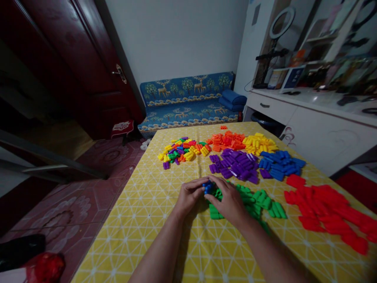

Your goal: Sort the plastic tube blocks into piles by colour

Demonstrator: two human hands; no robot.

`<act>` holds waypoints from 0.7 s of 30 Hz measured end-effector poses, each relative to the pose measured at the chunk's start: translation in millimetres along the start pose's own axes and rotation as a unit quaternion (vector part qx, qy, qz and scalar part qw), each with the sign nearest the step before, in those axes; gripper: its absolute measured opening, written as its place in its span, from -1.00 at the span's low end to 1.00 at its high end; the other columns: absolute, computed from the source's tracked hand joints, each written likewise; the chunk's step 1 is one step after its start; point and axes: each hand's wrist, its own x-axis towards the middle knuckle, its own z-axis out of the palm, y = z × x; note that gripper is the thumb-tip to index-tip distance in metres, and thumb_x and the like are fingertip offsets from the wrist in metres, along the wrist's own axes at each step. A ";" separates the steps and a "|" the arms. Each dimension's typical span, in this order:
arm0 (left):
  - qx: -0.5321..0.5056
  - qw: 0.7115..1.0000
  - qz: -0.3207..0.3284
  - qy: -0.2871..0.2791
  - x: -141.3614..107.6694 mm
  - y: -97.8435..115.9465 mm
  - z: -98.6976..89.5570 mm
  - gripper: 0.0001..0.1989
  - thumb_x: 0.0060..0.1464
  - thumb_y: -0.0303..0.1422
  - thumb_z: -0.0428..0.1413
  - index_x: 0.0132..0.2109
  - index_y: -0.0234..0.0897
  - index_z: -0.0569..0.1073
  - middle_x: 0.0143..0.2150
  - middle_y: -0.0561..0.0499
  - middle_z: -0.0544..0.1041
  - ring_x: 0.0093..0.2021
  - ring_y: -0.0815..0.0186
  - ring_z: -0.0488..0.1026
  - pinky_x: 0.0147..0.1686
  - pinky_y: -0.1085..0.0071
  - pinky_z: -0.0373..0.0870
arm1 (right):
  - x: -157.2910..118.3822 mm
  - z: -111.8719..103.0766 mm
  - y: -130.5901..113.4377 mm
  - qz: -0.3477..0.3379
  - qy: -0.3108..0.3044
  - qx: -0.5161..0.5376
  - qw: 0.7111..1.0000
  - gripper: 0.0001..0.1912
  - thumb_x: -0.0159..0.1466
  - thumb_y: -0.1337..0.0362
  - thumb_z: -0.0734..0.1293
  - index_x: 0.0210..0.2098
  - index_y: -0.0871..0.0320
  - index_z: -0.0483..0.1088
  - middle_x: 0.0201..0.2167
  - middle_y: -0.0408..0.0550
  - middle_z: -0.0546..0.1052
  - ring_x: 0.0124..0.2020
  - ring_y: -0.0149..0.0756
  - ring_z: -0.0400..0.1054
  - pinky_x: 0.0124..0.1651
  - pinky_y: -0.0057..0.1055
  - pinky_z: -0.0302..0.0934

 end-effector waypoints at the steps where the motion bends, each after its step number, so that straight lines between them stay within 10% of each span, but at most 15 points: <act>1: -0.004 1.000 0.000 -0.005 -0.2 -0.8 0.0 -0.74 -0.02 -0.29 0.32 -0.14 -0.23 0.66 0.01 -0.18 0.60 0.08 0.04 0.49 0.13 0.19 0.34 | -0.8 -0.1 -2.1 -0.012 0.007 -0.003 1.000 -0.51 0.23 0.29 0.35 0.15 0.11 0.28 0.04 0.05 0.49 0.06 -0.14 0.37 0.11 -0.16 0.27; 7: 0.025 1.000 0.011 -0.012 -1.5 4.6 1.7 -0.74 -0.01 -0.27 0.31 -0.13 -0.21 0.66 0.04 -0.19 0.58 0.13 0.05 0.45 0.17 0.19 0.30 | 6.1 -27.4 10.0 -0.047 0.047 -0.063 0.996 -0.60 0.22 0.28 0.32 0.06 0.13 0.37 -0.03 0.05 0.50 0.01 -0.14 0.39 0.08 -0.19 0.28; 13: 0.078 0.996 0.033 0.018 1.1 -1.3 -1.4 -0.71 0.06 -0.25 0.25 -0.06 -0.21 0.63 0.03 -0.18 0.58 0.06 0.08 0.48 0.07 0.21 0.38 | 31.9 -107.4 108.3 0.127 0.161 -0.209 0.956 -0.57 0.20 0.15 0.34 0.00 0.25 0.46 -0.19 0.12 0.53 -0.29 -0.15 0.43 -0.19 -0.24 0.32; 17: 0.150 0.986 0.060 -0.048 2.9 -7.3 -3.7 -0.70 0.13 -0.25 0.20 0.00 -0.17 0.59 0.09 -0.14 0.54 0.14 0.10 0.43 0.16 0.16 0.31 | 28.1 -138.9 146.9 0.147 0.136 -0.310 0.930 -0.50 0.29 0.10 0.26 0.07 0.34 0.41 0.00 0.30 0.48 0.00 0.01 0.36 0.01 -0.18 0.24; 21: 0.175 0.980 0.063 -0.068 2.6 -4.7 -4.4 -0.69 0.17 -0.23 0.16 0.03 -0.17 0.57 0.13 -0.14 0.51 0.15 0.11 0.42 0.16 0.16 0.31 | 10.4 -132.2 139.0 0.230 0.049 -0.331 0.914 -0.63 0.32 0.22 0.20 0.01 0.24 0.45 -0.12 0.17 0.56 -0.14 -0.11 0.44 -0.10 -0.27 0.24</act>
